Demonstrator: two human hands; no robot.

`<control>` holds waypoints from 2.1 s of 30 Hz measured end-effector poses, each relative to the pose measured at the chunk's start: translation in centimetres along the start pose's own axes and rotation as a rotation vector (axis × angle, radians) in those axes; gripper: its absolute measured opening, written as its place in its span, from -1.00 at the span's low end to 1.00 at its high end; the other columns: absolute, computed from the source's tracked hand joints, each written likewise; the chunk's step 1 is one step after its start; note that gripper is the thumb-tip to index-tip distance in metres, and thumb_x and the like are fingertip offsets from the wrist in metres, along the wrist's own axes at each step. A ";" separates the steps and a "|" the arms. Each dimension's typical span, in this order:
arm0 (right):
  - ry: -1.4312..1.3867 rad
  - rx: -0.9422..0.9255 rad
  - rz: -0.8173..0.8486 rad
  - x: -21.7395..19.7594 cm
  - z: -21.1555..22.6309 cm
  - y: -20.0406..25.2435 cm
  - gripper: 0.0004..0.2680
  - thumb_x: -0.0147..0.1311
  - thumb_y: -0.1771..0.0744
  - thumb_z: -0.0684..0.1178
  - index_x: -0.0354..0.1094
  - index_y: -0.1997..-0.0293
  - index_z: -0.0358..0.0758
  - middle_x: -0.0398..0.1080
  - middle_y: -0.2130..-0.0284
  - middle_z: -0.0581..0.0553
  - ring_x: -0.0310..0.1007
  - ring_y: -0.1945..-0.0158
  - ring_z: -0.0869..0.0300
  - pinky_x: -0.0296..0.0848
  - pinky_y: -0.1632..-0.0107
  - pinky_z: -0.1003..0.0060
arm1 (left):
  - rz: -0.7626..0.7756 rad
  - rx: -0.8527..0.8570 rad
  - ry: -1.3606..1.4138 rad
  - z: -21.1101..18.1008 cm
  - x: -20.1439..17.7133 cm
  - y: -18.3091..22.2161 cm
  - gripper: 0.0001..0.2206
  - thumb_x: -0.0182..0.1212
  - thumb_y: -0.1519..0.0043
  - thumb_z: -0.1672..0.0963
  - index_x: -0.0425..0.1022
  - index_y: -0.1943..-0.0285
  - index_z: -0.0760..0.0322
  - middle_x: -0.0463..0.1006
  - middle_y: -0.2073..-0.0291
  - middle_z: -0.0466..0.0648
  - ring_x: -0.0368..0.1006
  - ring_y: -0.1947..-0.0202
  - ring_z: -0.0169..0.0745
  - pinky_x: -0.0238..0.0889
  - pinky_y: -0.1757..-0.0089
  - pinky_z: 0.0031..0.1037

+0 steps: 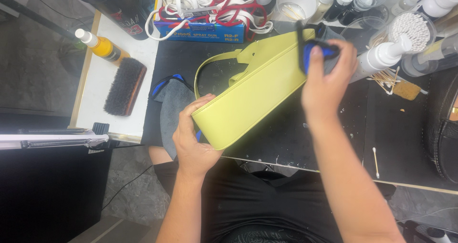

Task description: The person cleans a yellow leather handbag by applying foam cleanser and scrubbing it with a toothbrush, then wiping it thoroughly with a blue microfiber cloth.

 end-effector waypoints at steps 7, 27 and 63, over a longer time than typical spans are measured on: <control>-0.065 -0.370 0.106 0.1 8.2 9.5 -0.78 0.17 -0.31 -0.06 0.33 -0.04 -0.17 0.20 -0.03 -0.31 0.10 -0.19 -0.16 0.08 -0.34 0.00 | 0.016 -0.015 0.029 0.2 0.3 -0.2 -0.43 0.54 -0.07 0.17 0.37 -0.23 0.44 0.56 -0.17 0.17 0.55 -0.21 -0.02 0.44 -0.20 -0.36; 0.022 -0.299 0.130 0.1 9.1 7.0 -0.82 0.19 -0.34 -0.08 0.35 0.00 -0.20 0.21 -0.14 -0.34 0.12 -0.24 -0.18 0.10 -0.35 -0.02 | 0.009 0.006 -0.037 -0.4 0.6 -0.2 -0.41 0.56 -0.04 0.17 0.36 -0.22 0.38 0.58 -0.14 0.13 0.58 -0.15 -0.01 0.47 -0.13 -0.36; 0.456 -0.366 0.009 -12.8 -4.4 9.3 -0.74 0.27 -0.29 -0.22 0.37 -0.08 -0.30 0.26 -0.25 -0.24 0.18 -0.36 -0.19 0.22 -0.38 -0.02 | -0.078 0.382 -0.326 -0.1 -1.0 1.8 -0.31 0.48 0.05 0.04 0.29 -0.28 0.28 0.36 -0.04 0.01 0.18 -0.14 0.05 0.13 -0.19 -0.18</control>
Point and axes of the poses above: each hand's wrist, its own y-axis away from the middle knuckle, its own x-axis out of the palm, z = x × y, the point moved 7 cm from there along -y, towards the middle knuckle
